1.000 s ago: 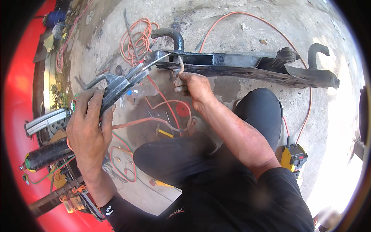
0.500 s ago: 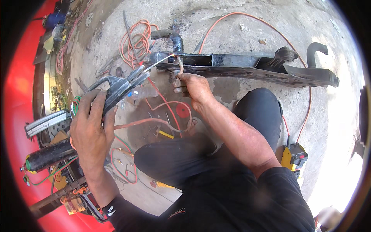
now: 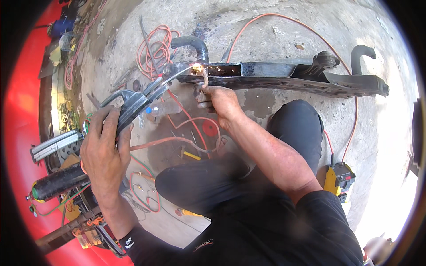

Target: The user is welding a metal frame using an arc welder.

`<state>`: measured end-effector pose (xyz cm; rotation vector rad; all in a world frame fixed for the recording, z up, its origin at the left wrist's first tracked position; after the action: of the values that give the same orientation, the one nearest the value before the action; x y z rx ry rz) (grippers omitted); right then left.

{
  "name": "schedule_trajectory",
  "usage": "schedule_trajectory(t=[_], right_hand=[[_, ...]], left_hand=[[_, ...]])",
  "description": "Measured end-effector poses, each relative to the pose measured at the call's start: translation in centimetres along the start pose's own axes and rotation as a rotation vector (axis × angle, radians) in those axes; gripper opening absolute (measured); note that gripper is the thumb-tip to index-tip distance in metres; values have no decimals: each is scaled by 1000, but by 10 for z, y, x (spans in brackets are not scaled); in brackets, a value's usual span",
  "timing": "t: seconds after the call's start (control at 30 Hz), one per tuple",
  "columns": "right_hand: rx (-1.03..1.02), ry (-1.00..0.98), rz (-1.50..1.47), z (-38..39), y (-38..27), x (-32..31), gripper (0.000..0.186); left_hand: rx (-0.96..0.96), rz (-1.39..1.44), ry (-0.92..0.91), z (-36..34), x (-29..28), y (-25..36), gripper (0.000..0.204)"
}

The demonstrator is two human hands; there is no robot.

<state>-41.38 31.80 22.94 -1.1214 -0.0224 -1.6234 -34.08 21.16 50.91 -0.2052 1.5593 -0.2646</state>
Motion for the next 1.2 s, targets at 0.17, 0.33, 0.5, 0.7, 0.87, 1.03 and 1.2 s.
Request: schedule_trajectory(t=[0.17,0.33,0.5,0.7,0.87,1.03,1.2], right_hand=[[21,7,-27,4,-3,3,21],[14,3,-32,5,-3,3,21],[13,13,-3,-2,2,-1,21],[15,5,-9,1,0,1,20],[12,5,-9,1,-1,2,20],[14,30,8,1,-1,0,19],[22,40,3,3,0,1,19]], left_hand=[[3,-11,0,0,-1,0,36],[1,-30,-16,0,-1,0,37],[4,-25,-14,-1,-1,1,37],[1,-28,-19,-3,-1,2,38],[7,-32,-21,-5,-2,3,37],[20,-25,-19,-6,-3,5,36],[7,-37,-23,-5,-5,4,36]])
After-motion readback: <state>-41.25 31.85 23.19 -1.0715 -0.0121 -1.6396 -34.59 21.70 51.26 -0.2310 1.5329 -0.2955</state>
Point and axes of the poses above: each hand's wrist, its own z-axis away from the middle knuckle, its own x-axis out of the palm, y = z × x, the point moved 5 cm from there along -z, towards the middle knuckle, and after that the axes turned 6 degrees about -y, right-handed, at the moved point
